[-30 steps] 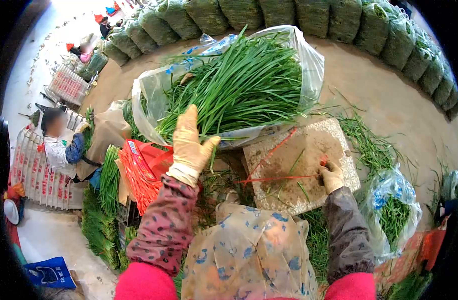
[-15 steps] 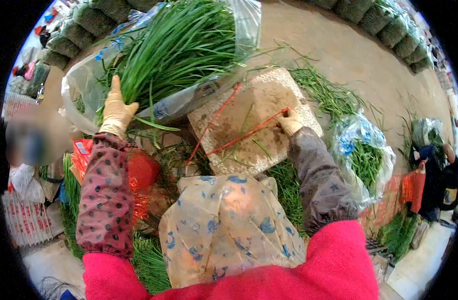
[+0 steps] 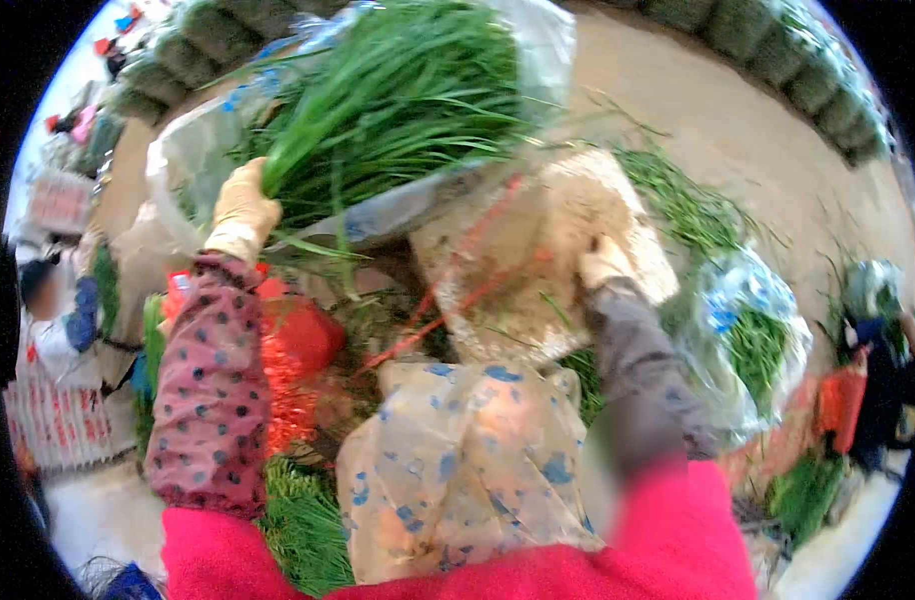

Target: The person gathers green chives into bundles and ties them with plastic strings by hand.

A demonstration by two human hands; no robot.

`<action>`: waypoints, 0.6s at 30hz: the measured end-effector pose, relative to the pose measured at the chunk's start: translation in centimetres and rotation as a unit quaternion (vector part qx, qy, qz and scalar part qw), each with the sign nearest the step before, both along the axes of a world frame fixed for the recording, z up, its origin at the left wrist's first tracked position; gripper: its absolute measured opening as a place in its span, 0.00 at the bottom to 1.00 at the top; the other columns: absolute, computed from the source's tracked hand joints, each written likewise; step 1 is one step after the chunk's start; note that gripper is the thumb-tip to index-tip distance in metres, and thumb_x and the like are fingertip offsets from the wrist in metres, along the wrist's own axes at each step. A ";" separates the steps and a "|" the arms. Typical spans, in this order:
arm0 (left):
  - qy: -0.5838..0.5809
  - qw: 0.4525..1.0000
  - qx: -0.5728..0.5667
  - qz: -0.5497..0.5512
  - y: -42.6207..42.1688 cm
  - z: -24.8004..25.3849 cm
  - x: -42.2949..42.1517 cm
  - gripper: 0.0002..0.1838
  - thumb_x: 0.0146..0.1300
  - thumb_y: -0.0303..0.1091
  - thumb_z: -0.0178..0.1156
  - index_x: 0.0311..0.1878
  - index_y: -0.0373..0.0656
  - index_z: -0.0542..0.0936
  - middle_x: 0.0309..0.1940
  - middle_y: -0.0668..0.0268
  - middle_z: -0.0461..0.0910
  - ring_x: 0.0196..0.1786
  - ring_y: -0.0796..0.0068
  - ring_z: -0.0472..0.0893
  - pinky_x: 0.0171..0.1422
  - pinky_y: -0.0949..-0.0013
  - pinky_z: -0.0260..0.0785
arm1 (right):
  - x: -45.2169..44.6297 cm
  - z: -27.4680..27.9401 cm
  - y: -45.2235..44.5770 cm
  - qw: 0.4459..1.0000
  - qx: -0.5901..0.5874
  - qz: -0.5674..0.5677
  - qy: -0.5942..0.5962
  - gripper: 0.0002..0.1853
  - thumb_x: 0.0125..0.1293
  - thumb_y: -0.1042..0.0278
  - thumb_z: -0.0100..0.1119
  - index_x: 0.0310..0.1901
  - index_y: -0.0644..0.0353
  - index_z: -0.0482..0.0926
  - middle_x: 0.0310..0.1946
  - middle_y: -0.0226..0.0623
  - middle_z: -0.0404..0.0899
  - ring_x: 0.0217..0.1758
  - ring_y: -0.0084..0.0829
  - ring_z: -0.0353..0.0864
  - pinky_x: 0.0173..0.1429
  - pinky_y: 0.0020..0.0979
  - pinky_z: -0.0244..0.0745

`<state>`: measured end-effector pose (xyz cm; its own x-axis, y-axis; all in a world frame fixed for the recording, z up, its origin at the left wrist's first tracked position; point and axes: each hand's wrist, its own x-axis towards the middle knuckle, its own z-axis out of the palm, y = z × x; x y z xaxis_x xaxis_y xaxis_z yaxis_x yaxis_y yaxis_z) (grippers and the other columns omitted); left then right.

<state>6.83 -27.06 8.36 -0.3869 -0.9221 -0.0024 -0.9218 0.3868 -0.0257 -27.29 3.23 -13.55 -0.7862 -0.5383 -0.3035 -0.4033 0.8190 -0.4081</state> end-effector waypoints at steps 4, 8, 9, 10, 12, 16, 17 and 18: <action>-0.003 1.000 0.015 -0.015 -0.4 0.8 0.7 0.35 0.43 0.30 0.68 0.60 0.56 0.74 0.67 0.66 0.61 0.72 0.57 0.58 0.69 0.46 0.58 | -1.4 5.4 -0.6 0.964 0.171 0.205 -0.008 0.18 0.59 0.50 0.57 0.39 0.54 0.86 0.35 0.50 0.83 0.42 0.47 0.84 0.49 0.41 0.77; 0.146 0.961 0.217 -0.088 -4.3 0.4 3.3 0.40 0.44 0.33 0.70 0.65 0.50 0.70 0.62 0.53 0.71 0.64 0.52 0.71 0.67 0.59 0.64 | 0.4 15.0 -2.4 0.948 0.208 0.237 0.035 0.18 0.57 0.52 0.58 0.35 0.60 0.85 0.31 0.48 0.83 0.38 0.46 0.84 0.44 0.42 0.77; 0.149 0.961 0.217 -0.085 -4.3 0.5 3.4 0.40 0.44 0.33 0.70 0.65 0.50 0.70 0.62 0.53 0.71 0.64 0.52 0.71 0.67 0.59 0.64 | 1.9 18.2 -3.2 0.952 0.151 0.266 -0.005 0.19 0.58 0.50 0.58 0.33 0.60 0.84 0.27 0.46 0.82 0.34 0.46 0.83 0.41 0.43 0.76; 0.131 0.966 0.207 -0.085 -4.0 0.7 3.3 0.41 0.44 0.33 0.70 0.66 0.48 0.68 0.60 0.51 0.73 0.62 0.52 0.73 0.66 0.60 0.65 | 4.3 21.4 -3.9 0.947 0.053 0.314 0.040 0.16 0.60 0.54 0.58 0.33 0.60 0.83 0.26 0.44 0.82 0.31 0.45 0.82 0.38 0.41 0.75; 0.117 0.969 0.199 -0.089 -3.6 0.2 3.0 0.43 0.45 0.34 0.70 0.68 0.46 0.65 0.58 0.49 0.75 0.59 0.51 0.75 0.65 0.62 0.66 | 7.7 23.3 -5.2 0.884 -0.207 0.417 0.024 0.10 0.58 0.66 0.62 0.41 0.57 0.80 0.31 0.42 0.82 0.35 0.43 0.82 0.37 0.36 0.76; 0.062 0.990 0.117 -0.041 -0.8 2.2 2.4 0.53 0.46 0.40 0.73 0.75 0.51 0.53 0.67 0.54 0.66 0.68 0.53 0.66 0.69 0.54 0.61 | 15.0 25.5 -11.1 0.714 -0.352 0.581 0.171 0.21 0.49 0.72 0.62 0.49 0.55 0.77 0.48 0.39 0.79 0.48 0.41 0.79 0.52 0.42 0.72; 0.090 0.991 0.089 -0.043 0.3 2.3 2.8 0.53 0.46 0.41 0.73 0.74 0.51 0.53 0.69 0.54 0.63 0.70 0.52 0.63 0.70 0.53 0.60 | 16.6 25.6 -12.7 0.705 -0.360 0.581 0.189 0.24 0.48 0.70 0.64 0.52 0.54 0.76 0.54 0.38 0.75 0.54 0.39 0.76 0.56 0.42 0.69; 0.116 0.990 0.062 -0.045 1.0 2.1 3.6 0.53 0.46 0.41 0.73 0.74 0.50 0.53 0.70 0.55 0.61 0.72 0.50 0.60 0.71 0.52 0.58 | 17.9 25.8 -14.4 0.691 -0.374 0.583 0.207 0.25 0.48 0.70 0.64 0.52 0.54 0.76 0.55 0.38 0.74 0.57 0.39 0.74 0.58 0.41 0.68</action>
<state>10.40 -26.07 10.43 -0.4716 -0.8817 -0.0141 -0.8587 0.4555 0.2350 -9.34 -11.21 12.26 0.3790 -0.7633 0.5232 -0.8192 -0.5397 -0.1938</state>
